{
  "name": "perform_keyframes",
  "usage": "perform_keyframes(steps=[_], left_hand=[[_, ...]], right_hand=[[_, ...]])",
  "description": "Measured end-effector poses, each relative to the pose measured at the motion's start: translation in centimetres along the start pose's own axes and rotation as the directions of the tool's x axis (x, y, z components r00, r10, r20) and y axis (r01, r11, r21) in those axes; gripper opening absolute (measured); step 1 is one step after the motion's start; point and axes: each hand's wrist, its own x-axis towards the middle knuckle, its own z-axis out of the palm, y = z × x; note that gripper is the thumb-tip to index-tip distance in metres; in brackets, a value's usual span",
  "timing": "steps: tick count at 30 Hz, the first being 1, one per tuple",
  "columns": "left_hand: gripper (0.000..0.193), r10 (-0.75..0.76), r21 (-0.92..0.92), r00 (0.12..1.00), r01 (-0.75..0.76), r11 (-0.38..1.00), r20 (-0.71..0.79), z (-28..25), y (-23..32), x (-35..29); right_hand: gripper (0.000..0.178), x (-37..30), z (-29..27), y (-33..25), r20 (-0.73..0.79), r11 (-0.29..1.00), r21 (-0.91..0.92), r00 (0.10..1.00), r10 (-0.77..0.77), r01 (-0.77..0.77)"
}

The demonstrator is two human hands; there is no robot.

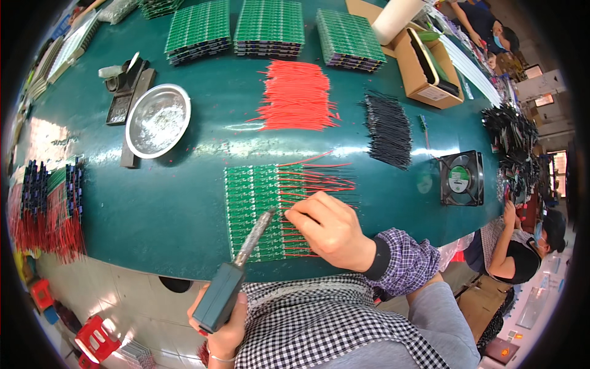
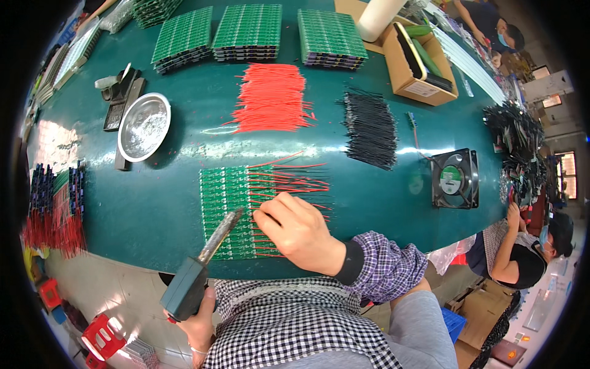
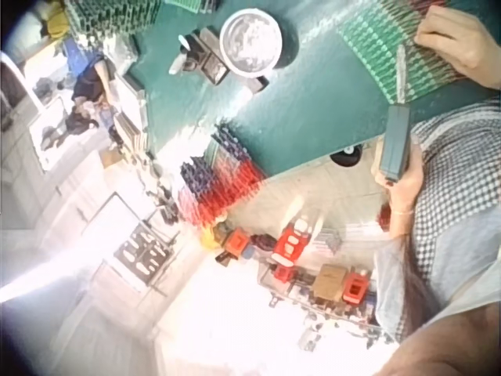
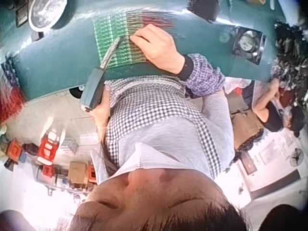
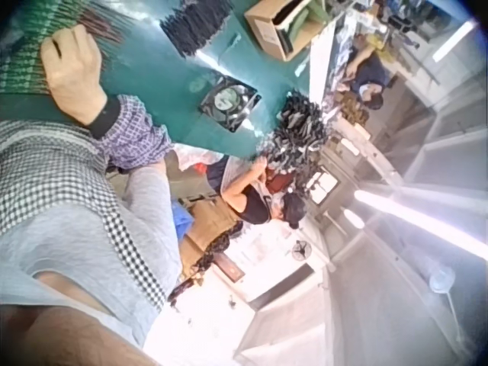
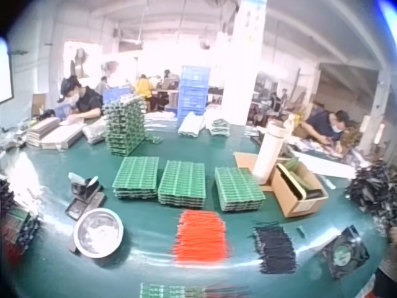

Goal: The person positions wires onto circuit boards by hand and solders them using a soldering iron.

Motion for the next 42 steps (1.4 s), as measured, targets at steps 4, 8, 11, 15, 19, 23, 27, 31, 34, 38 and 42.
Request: perform_keyframes(steps=[4,8,11,15,19,23,27,31,34,38,42], left_hand=[[0.029,0.167,0.063,0.985,-0.163,0.985,-0.054,-0.9,-0.2,1.2],[0.03,0.458,-0.137,0.778,-0.558,0.819,-0.43,-3.9,0.0,5.6],[0.032,0.219,-0.162,0.774,-0.381,0.91,-0.594,-4.6,1.6,9.1],[0.033,0.08,-0.189,0.909,-0.17,0.967,-0.41,-3.9,0.1,8.0],[0.042,0.076,-0.154,0.976,-0.109,0.982,-0.206,-2.2,-0.7,2.4],[0.037,0.008,-0.088,0.997,-0.015,0.996,-0.08,-1.6,-0.5,-0.2],[0.026,-0.053,-0.031,0.999,0.053,0.998,-0.002,-1.0,-0.4,-0.3],[0.025,-0.019,0.02,0.997,0.017,1.0,0.078,-1.2,-0.6,-0.3],[0.024,-0.01,0.011,0.995,0.009,1.0,0.101,-1.1,-0.4,-0.2],[0.023,0.009,0.013,0.994,-0.01,1.0,0.111,-0.9,-0.4,-0.1],[0.022,0.035,0.029,0.992,-0.039,0.999,0.119,-0.9,-0.8,-0.3]], right_hand=[[0.029,-0.1,0.1,0.1,-0.003,1.0,0.007,1.0,-0.003,0.003],[0.03,-0.3,0.0,0.2,-0.017,0.999,0.031,1.0,-0.019,0.019],[0.03,-0.5,0.3,0.2,0.003,1.0,0.006,1.0,-0.011,0.011],[0.031,0.0,0.0,0.0,-0.056,1.0,0.02,0.998,-0.015,0.016],[0.031,-0.3,-0.3,-0.1,-0.105,0.998,0.045,0.994,-0.042,0.047],[0.033,-0.6,0.1,0.0,-0.065,0.996,0.074,0.997,-0.05,0.055],[0.035,-0.8,0.1,0.0,-0.031,0.997,0.061,0.999,-0.042,0.043],[0.035,-0.7,0.1,-0.1,-0.021,0.998,0.044,0.999,-0.04,0.041],[0.034,-0.7,0.0,-0.1,-0.011,0.999,0.039,0.999,-0.035,0.035],[0.033,-0.7,0.1,-0.2,-0.01,0.999,0.026,0.999,-0.039,0.04],[0.033,-0.7,0.1,-0.3,-0.002,0.999,0.019,0.999,-0.035,0.036]])
